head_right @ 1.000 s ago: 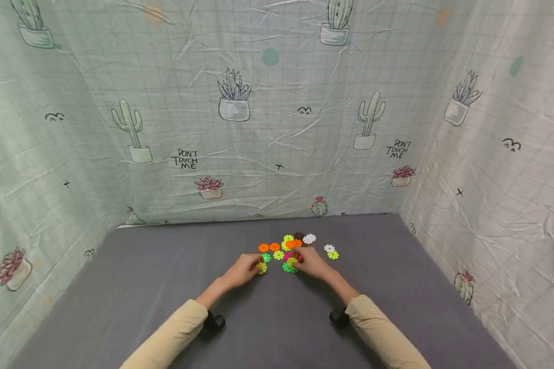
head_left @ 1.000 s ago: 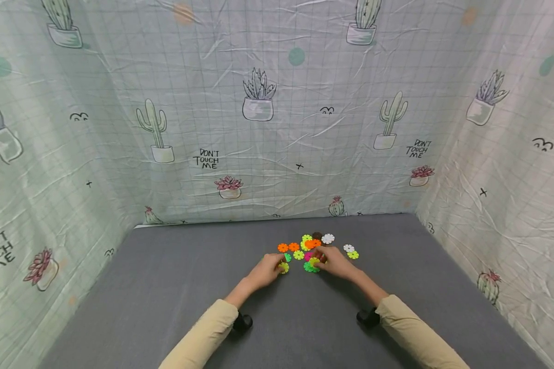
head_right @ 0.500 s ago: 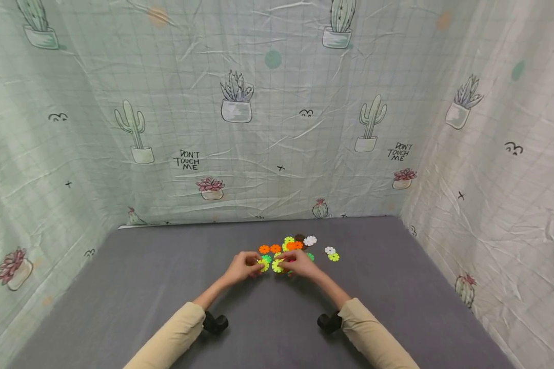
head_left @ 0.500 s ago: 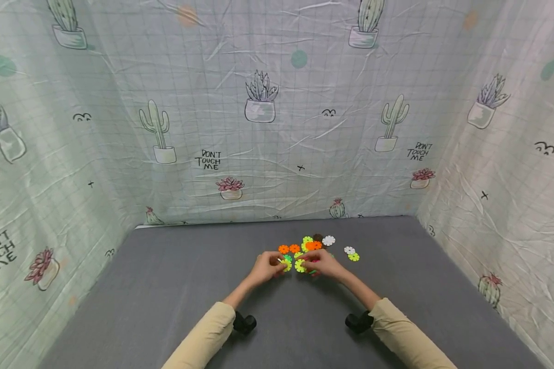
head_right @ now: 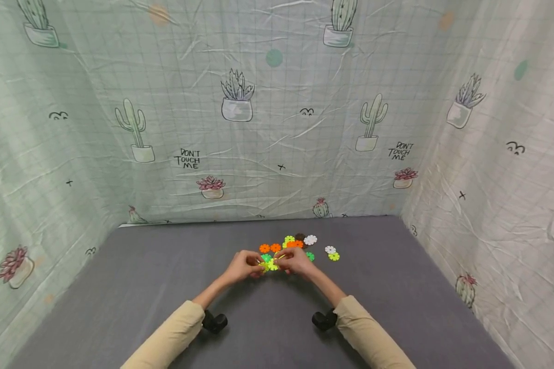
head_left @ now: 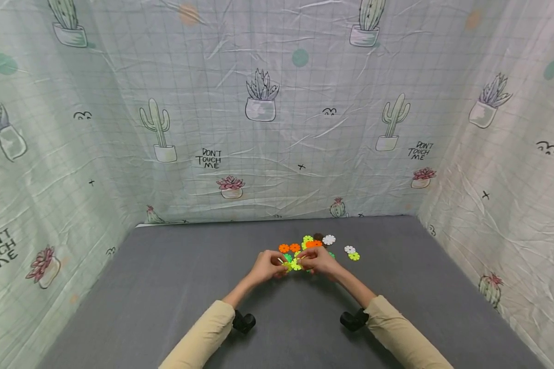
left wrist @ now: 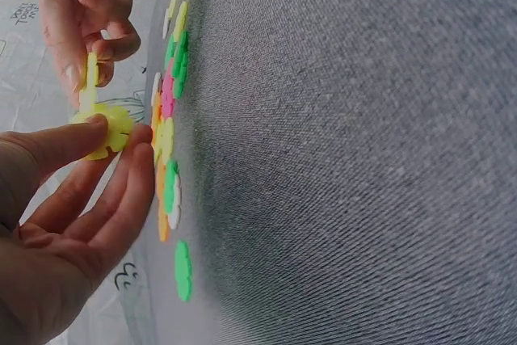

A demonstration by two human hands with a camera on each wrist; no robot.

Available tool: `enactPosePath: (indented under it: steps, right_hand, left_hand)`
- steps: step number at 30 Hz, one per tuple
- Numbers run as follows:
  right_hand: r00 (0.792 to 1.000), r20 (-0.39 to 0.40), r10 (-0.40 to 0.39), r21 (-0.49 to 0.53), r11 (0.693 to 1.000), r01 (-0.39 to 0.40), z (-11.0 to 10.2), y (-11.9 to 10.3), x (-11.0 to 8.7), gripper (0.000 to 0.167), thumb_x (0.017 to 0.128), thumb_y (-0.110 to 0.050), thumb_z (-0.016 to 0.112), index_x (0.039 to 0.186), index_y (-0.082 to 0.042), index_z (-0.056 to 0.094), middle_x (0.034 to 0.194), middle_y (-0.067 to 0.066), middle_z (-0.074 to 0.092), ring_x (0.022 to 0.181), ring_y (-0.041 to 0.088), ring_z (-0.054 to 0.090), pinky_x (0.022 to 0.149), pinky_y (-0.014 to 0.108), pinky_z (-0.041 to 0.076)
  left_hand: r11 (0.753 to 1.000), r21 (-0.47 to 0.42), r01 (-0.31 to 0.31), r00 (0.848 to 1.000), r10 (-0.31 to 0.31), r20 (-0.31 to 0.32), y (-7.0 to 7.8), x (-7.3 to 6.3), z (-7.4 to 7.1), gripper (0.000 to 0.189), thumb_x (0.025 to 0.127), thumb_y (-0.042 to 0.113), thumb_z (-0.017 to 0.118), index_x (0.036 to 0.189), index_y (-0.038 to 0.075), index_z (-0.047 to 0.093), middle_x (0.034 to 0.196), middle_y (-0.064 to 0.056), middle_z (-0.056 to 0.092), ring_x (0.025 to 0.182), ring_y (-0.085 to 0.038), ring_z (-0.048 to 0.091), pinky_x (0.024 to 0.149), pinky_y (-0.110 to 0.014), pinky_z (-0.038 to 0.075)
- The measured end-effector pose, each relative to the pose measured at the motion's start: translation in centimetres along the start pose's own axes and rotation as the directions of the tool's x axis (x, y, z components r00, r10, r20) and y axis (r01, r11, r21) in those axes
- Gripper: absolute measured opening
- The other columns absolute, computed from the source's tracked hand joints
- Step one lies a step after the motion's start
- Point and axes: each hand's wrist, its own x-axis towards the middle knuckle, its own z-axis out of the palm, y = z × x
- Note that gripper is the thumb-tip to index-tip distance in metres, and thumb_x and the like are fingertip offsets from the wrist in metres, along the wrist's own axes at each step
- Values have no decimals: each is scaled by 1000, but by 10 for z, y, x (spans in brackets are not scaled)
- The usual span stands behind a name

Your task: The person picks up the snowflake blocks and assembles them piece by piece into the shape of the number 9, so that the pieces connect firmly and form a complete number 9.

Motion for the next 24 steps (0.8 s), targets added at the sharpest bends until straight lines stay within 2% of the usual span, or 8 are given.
enactPosePath:
  steps: [3,5,8,12,15,19,22,24]
  right_hand:
    - [1000,-10,28,7,1000,-28,-1,5,6,27,85,-14,61,102,6,63,71,7,65,64,20,62,51,26,47]
    - [998,-22,54,25,998,-53,-2,13,12,27,83,-16,63,101,4,65,70,1,66,68,25,65,52,28,50]
    - [995,-30,99,60,993,-97,-3,12,14,30,82,-17,64,103,5,64,75,4,68,68,23,67,54,27,52]
    - [987,-28,157,120,981,-153,-2,10,17,30,82,-17,64,103,5,64,84,10,69,68,18,68,53,20,50]
    - [980,-14,197,169,967,-192,-1,9,19,31,83,-16,63,106,5,63,86,9,69,68,14,67,51,15,46]
    - [972,4,234,212,950,-229,2,6,19,34,84,-16,62,110,5,60,76,2,68,63,8,65,48,12,40]
    - [970,8,241,225,945,-237,3,6,20,35,84,-16,62,111,6,60,69,-3,66,58,5,61,46,11,38]
    - [972,6,235,211,950,-231,3,7,20,33,84,-15,62,109,6,61,71,-3,65,56,4,60,46,12,38]
  left_hand:
    - [997,70,-24,1000,25,-8,-13,7,2,7,78,0,65,82,-5,67,72,-22,67,62,-36,64,48,-39,51]
    - [996,86,-29,999,30,-10,-22,11,4,5,77,3,66,80,-2,68,71,-19,68,61,-32,65,46,-34,50]
    - [997,72,-31,999,33,-16,-23,12,4,5,77,3,67,79,-1,68,71,-18,68,60,-29,66,44,-30,50]
    - [999,43,-13,999,15,-47,-21,11,2,5,76,3,67,79,-1,69,72,-17,69,59,-24,66,48,-28,52]
    - [1000,12,-7,998,8,-67,-17,9,0,7,76,2,67,81,-3,69,74,-20,68,59,-24,66,52,-33,53]
    - [1000,-7,-16,997,16,-78,-10,6,-1,10,74,-1,68,83,-6,68,75,-23,67,59,-29,66,54,-39,53]
    - [1000,-4,-17,996,16,-84,-6,6,0,9,73,-2,68,81,-6,69,74,-23,67,59,-29,66,52,-35,53]
    - [1000,7,-15,997,16,-77,-5,7,1,8,73,-2,68,80,-6,69,73,-22,67,58,-26,66,51,-31,53]
